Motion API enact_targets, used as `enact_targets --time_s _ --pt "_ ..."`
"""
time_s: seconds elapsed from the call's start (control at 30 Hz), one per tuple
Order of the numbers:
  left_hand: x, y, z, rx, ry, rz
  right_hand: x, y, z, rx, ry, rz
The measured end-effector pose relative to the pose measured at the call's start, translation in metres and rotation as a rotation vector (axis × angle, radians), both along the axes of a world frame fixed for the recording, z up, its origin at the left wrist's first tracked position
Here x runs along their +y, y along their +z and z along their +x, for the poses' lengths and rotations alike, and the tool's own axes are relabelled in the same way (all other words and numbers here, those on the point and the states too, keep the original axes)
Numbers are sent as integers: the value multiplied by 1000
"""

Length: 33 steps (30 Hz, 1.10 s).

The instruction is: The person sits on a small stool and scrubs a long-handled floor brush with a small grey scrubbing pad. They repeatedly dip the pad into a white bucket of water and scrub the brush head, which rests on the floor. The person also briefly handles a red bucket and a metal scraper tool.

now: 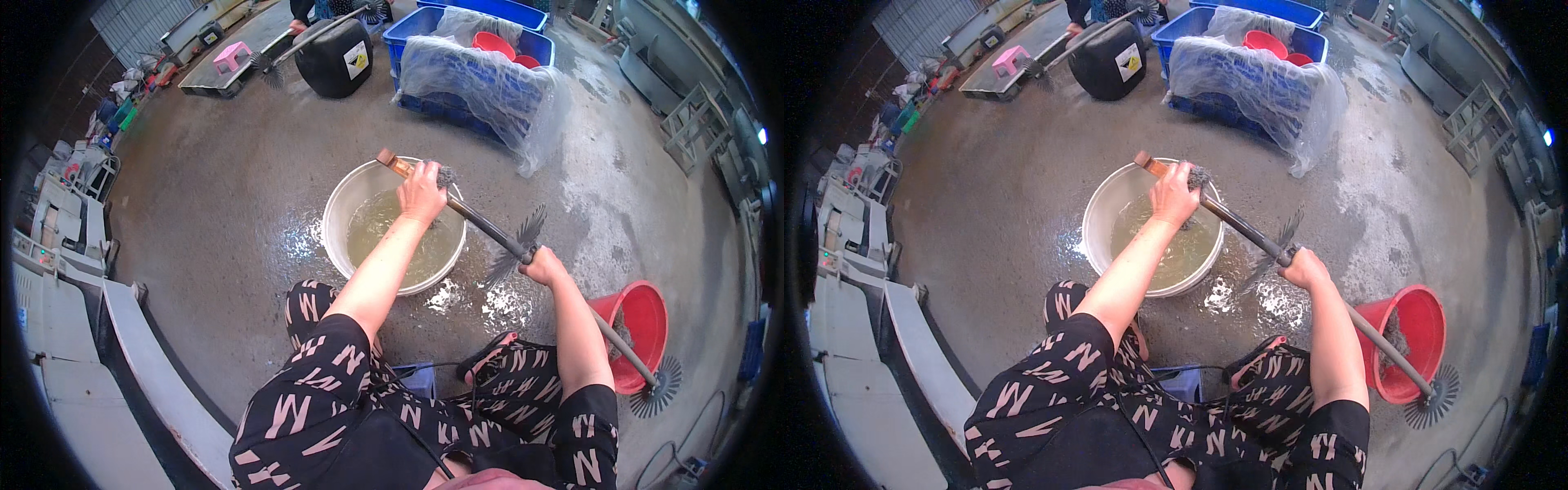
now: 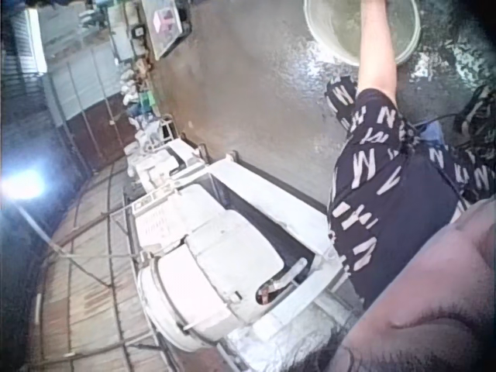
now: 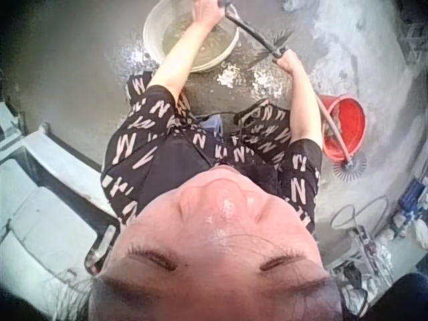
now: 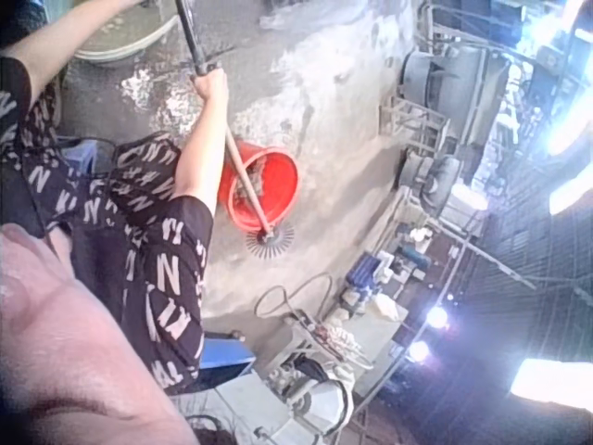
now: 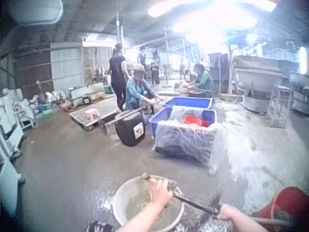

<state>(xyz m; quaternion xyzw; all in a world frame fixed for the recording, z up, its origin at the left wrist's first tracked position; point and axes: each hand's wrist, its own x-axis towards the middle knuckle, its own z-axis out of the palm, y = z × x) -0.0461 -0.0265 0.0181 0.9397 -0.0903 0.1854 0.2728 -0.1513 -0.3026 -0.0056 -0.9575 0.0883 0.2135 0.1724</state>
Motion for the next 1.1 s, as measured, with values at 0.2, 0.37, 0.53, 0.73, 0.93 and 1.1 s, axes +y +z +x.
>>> enact_targets --time_s 0.2,0.37,0.53,0.73,0.93,1.1 --pt "-49 -8 -42 18 -336 178 0 17 2 117 -77 27" --pt "6 0 3 -47 -33 18 2 9 1 61 -42 47" --pt "4 -4 -33 140 -193 65 -6 5 4 91 -29 50" --pt "25 18 14 -7 -36 1 0 6 5 31 -44 32" --pt "25 -3 -13 158 -46 76 -13 -9 0 -27 0 68" --pt "26 28 20 67 -40 98 -6 -2 2 31 -24 -12"
